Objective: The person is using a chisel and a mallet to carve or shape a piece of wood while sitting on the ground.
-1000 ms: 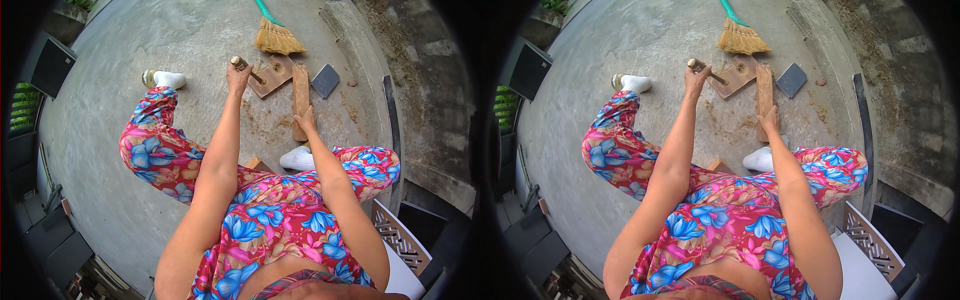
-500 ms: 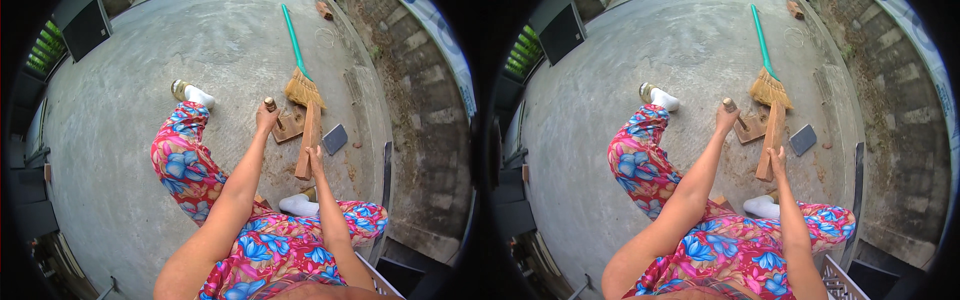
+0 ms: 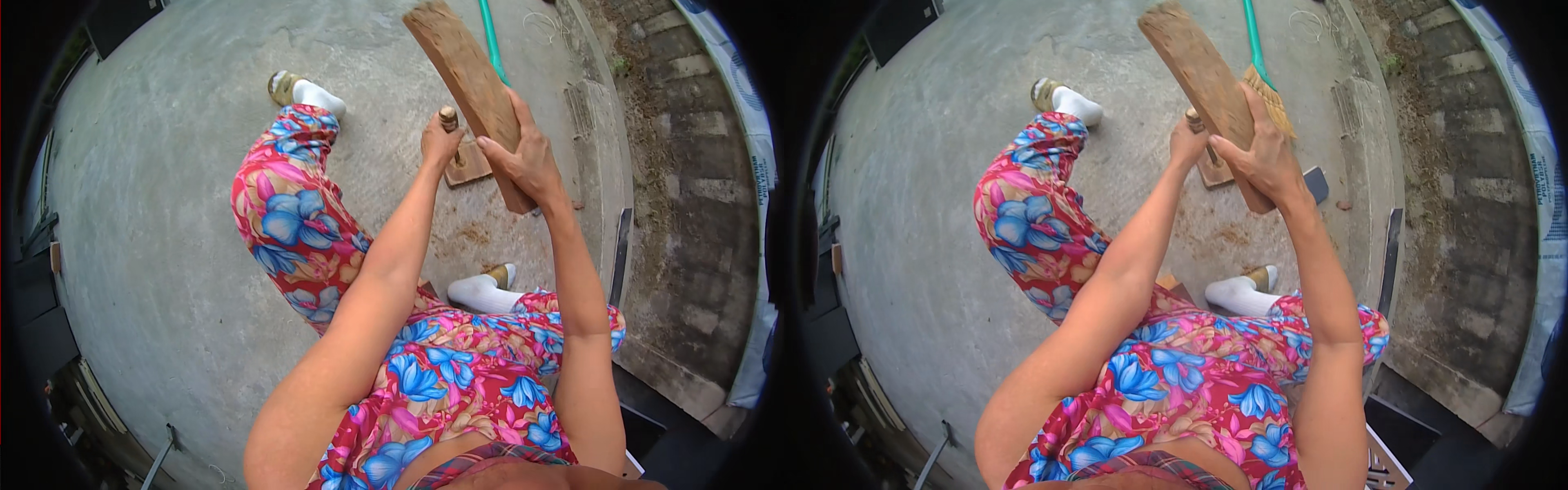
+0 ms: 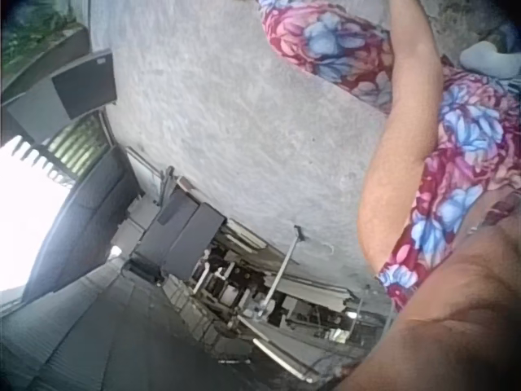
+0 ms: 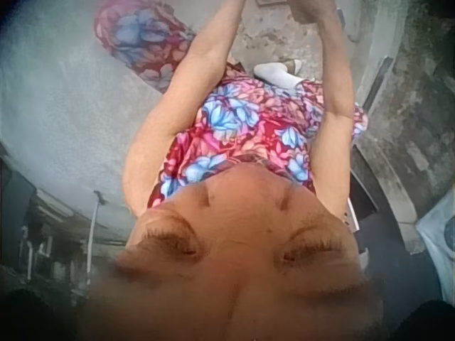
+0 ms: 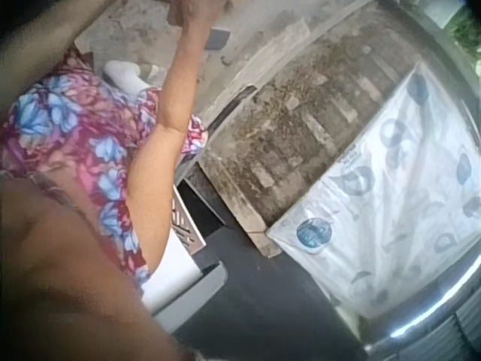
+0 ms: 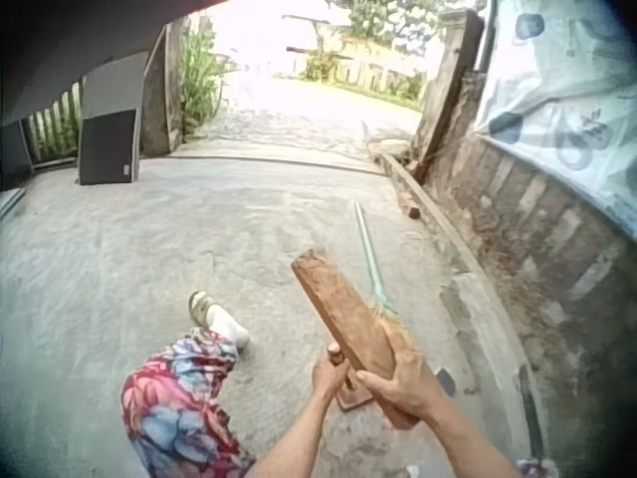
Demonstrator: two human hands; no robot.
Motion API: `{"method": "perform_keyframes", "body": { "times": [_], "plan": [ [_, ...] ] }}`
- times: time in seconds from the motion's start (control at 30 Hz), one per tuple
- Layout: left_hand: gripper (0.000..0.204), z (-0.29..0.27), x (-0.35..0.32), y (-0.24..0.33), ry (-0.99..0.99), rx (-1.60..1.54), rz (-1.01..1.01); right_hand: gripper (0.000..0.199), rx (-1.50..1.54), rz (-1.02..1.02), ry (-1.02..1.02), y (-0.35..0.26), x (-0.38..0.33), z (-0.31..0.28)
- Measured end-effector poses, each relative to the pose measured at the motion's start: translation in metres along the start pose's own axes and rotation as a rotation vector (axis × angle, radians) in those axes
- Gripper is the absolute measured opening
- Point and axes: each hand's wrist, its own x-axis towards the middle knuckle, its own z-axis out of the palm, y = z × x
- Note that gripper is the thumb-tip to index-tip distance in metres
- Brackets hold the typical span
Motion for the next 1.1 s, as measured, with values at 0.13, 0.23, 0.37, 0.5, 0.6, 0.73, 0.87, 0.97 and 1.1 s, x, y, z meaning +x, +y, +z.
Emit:
{"method": "perform_keyframes", "body": {
  "times": [0.13, 0.23, 0.37, 0.5, 0.6, 0.73, 0.87, 0.97, 1.1],
  "plan": [
    [0.047, 0.002, 0.002, 0.004, -0.002, -0.053, 0.059, 0.081, -0.221, 0.041, -0.116, 0.014, 0.01, 0.005],
    [0.048, 0.007, 0.002, 0.003, -0.034, 0.028, -0.054, 0.078, -0.42, 0.194, -0.296, 0.034, 0.02, 0.007],
    [0.049, 0.002, 0.006, -0.011, -0.002, -0.001, -0.005, 0.08, -0.346, 0.16, -0.22, 0.008, 0.026, 0.002],
    [0.047, 0.005, 0.01, -0.009, -0.018, -0.026, -0.016, 0.082, -0.273, 0.073, -0.122, 0.026, 0.017, 0.013],
    [0.053, 0.007, 0.017, -0.01, -0.016, 0.134, -0.083, 0.082, -0.48, 0.155, -0.315, 0.037, 0.023, 0.013],
    [0.053, -0.002, 0.015, -0.023, -0.005, -0.008, -0.007, 0.083, -0.4, 0.19, -0.287, 0.013, 0.02, 0.014],
    [0.051, -0.001, 0.011, -0.011, -0.004, 0.062, -0.023, 0.082, -0.336, 0.154, -0.22, 0.037, 0.01, 0.023],
    [0.052, 0.0, 0.009, -0.013, -0.01, 0.085, -0.053, 0.082, -0.361, 0.24, -0.299, 0.04, 0.007, 0.021],
    [0.051, 0.007, 0.004, -0.006, -0.107, 0.049, -0.171, 0.08, -0.246, 0.225, -0.18, 0.052, -0.008, 0.009]
  ]
}}
